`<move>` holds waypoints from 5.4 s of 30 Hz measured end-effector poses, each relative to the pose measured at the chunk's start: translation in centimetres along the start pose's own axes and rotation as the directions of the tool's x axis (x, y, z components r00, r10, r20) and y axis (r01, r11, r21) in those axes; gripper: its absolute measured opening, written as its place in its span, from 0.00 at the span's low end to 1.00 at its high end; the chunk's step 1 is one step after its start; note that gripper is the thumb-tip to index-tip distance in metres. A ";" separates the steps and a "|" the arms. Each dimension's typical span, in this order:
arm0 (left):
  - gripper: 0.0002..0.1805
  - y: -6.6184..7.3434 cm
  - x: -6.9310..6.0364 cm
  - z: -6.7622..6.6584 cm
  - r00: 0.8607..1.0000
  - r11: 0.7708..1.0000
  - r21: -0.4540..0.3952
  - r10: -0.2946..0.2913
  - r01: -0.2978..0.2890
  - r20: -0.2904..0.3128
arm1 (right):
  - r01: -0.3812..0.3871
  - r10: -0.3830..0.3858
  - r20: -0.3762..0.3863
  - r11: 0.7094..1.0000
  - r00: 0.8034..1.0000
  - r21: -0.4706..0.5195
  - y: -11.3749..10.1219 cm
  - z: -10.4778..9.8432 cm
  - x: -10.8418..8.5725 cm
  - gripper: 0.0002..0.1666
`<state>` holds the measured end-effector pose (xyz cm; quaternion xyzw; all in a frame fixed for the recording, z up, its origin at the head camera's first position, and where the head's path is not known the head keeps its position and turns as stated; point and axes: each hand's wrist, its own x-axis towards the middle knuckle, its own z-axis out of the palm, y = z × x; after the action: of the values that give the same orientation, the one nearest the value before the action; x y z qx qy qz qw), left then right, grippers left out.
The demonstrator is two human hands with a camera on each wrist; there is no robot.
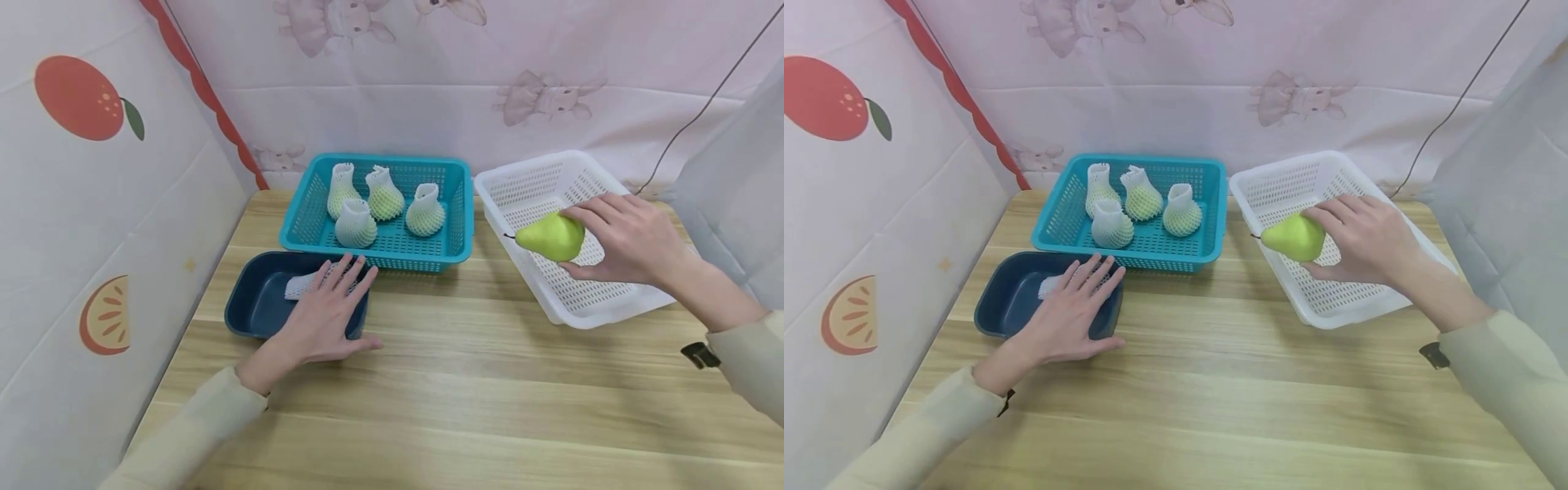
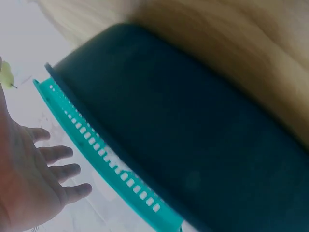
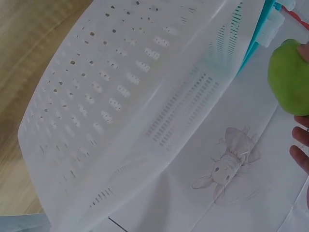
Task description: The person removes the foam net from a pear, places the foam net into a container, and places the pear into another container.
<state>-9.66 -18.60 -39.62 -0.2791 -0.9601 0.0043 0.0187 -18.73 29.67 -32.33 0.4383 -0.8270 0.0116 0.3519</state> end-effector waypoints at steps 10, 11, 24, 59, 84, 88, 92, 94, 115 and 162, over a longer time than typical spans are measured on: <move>0.66 1.2 0.2 1.1 1.000 1.000 -0.031 0.007 -0.006 0.025 | -0.034 0.032 0.090 0.999 0.995 0.016 2.2 0.9 -0.3 0.59; 0.66 1.3 0.1 1.2 1.000 0.999 -0.033 0.006 -0.005 0.025 | -0.031 0.030 0.091 0.999 0.995 0.015 2.5 1.0 -0.3 0.60; 0.66 1.4 0.3 1.3 1.000 1.000 -0.017 0.005 -0.005 0.009 | -0.051 0.040 0.220 0.998 0.975 0.042 5.5 2.7 0.1 0.55; 0.65 1.5 0.0 1.4 1.000 1.000 0.001 0.001 -0.001 0.030 | -0.038 0.028 0.625 0.999 0.780 0.003 7.5 10.4 3.8 0.43; 0.66 1.6 0.0 1.3 0.999 1.000 0.013 0.009 -0.009 0.035 | -0.079 0.078 0.724 0.996 0.686 -0.033 7.2 12.6 3.1 0.40; 0.66 1.6 0.0 1.2 0.999 1.000 0.014 0.005 -0.006 0.043 | -0.091 0.083 0.732 0.995 0.676 -0.030 7.3 12.5 3.1 0.40; 0.66 1.6 0.1 1.2 0.999 1.000 0.012 0.008 -0.008 0.048 | -0.112 0.097 0.737 0.993 0.669 -0.030 7.4 12.1 3.2 0.41; 0.65 1.6 0.2 1.2 0.999 1.000 0.004 0.008 -0.009 0.049 | -0.123 0.110 0.740 0.992 0.663 -0.037 7.5 11.7 3.4 0.43; 0.67 0.4 0.8 -0.3 0.999 0.997 0.062 0.035 -0.036 0.026 | -0.233 0.215 0.667 0.970 0.713 -0.065 6.8 6.8 4.5 0.64; 0.60 -7.3 4.9 -4.0 0.998 0.999 0.028 -0.029 0.027 0.056 | -0.353 0.343 0.317 0.935 0.884 -0.028 -5.3 1.4 -2.7 0.72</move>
<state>-17.51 -22.13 -35.32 -0.2651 -0.9639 0.0250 -0.0044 -14.68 27.87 -36.54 0.2844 -0.9375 0.0168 0.2000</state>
